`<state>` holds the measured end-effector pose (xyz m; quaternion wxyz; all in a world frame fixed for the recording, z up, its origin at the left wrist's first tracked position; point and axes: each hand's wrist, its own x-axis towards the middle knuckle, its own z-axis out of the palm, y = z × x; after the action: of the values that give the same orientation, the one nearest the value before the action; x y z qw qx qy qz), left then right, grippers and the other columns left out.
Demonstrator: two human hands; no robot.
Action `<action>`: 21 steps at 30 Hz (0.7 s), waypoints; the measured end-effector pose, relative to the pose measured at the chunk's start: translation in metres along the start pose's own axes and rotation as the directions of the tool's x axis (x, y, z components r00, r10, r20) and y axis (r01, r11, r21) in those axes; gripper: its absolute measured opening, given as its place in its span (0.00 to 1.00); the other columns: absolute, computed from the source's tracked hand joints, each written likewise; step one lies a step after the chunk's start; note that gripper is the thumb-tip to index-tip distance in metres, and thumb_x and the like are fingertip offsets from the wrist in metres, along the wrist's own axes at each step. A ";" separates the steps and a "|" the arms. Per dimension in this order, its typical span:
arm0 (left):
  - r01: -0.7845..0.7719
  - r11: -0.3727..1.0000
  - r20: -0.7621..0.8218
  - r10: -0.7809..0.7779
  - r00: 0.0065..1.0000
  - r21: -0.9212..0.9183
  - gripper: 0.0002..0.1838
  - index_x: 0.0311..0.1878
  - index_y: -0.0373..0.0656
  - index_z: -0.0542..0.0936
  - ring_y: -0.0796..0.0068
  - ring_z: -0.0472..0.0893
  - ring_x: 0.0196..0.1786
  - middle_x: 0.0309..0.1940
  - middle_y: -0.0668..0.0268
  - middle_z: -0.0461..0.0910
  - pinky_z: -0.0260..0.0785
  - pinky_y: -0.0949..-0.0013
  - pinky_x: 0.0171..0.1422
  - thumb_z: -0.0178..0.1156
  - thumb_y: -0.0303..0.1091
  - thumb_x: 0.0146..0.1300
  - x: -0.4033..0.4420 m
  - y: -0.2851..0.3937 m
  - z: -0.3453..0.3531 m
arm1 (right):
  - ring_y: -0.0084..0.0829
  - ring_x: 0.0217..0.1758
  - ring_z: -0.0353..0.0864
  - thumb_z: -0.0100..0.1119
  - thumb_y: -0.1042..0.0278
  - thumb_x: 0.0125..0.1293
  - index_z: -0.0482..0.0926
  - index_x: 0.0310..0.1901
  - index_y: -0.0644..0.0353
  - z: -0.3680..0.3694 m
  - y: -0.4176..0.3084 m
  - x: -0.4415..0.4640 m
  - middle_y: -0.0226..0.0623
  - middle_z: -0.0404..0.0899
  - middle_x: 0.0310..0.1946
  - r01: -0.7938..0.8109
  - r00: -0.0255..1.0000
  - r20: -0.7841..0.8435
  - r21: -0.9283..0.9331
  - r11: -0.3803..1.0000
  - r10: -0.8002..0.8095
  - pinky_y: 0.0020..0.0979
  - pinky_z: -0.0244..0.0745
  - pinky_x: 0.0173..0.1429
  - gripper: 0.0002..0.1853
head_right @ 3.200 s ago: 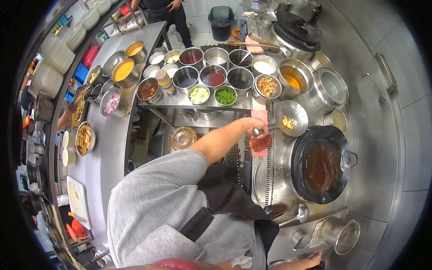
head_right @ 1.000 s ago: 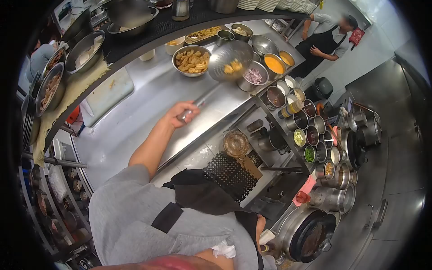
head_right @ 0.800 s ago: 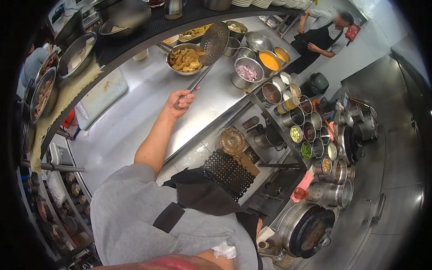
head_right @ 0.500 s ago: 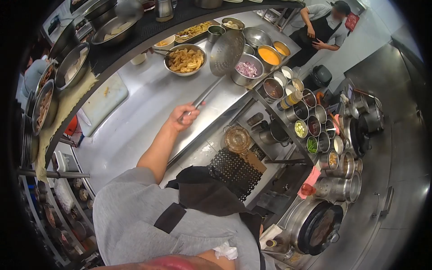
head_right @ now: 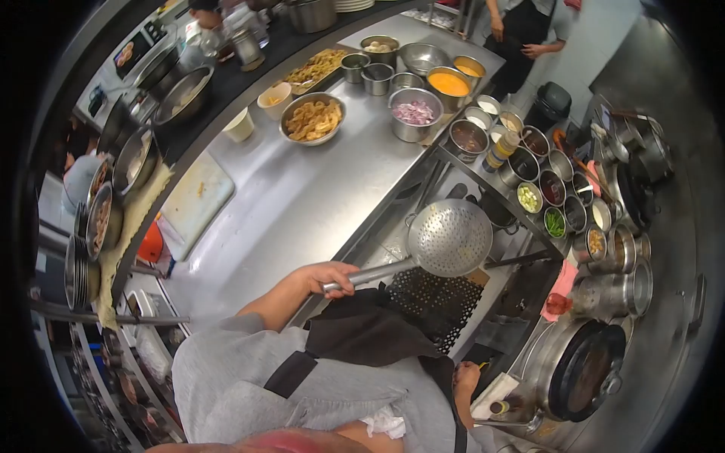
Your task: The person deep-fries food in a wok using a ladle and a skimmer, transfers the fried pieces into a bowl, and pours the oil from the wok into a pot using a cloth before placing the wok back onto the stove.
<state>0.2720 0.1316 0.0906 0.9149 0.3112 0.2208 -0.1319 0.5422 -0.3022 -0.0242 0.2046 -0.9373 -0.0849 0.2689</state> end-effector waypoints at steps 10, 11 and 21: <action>0.114 0.953 0.000 -0.119 0.993 0.280 0.18 0.46 0.35 0.68 0.79 0.70 0.12 0.20 0.64 0.71 0.62 0.76 0.12 0.58 0.21 0.50 0.083 0.047 0.076 | 0.39 0.16 0.79 0.52 0.68 0.53 0.79 0.22 0.66 -0.013 0.042 -0.031 0.48 0.76 0.14 0.197 0.955 -0.231 0.036 0.980 -0.184 0.39 0.76 0.26 0.11; 0.123 0.929 -0.015 -0.126 0.992 0.348 0.18 0.45 0.35 0.68 0.79 0.69 0.12 0.19 0.65 0.70 0.61 0.76 0.12 0.59 0.21 0.49 0.096 0.061 0.098 | 0.40 0.19 0.81 0.51 0.67 0.53 0.80 0.23 0.66 0.010 0.084 -0.018 0.49 0.77 0.15 0.022 0.996 -0.090 -0.002 1.000 -0.022 0.38 0.78 0.31 0.12; -0.190 0.155 0.168 0.141 0.976 0.969 0.32 0.59 0.35 0.67 0.74 0.73 0.14 0.26 0.58 0.76 0.66 0.70 0.16 0.53 0.19 0.44 0.319 0.112 0.280 | 0.46 0.34 0.81 0.52 0.62 0.58 0.82 0.29 0.59 0.010 0.100 -0.097 0.47 0.80 0.25 -0.342 0.935 0.015 0.296 0.892 0.354 0.43 0.75 0.43 0.12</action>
<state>0.6812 0.0091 0.1917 0.5142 0.8442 0.0321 -0.1478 0.4598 -0.4147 -0.0293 0.2919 -0.9014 0.1294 0.2923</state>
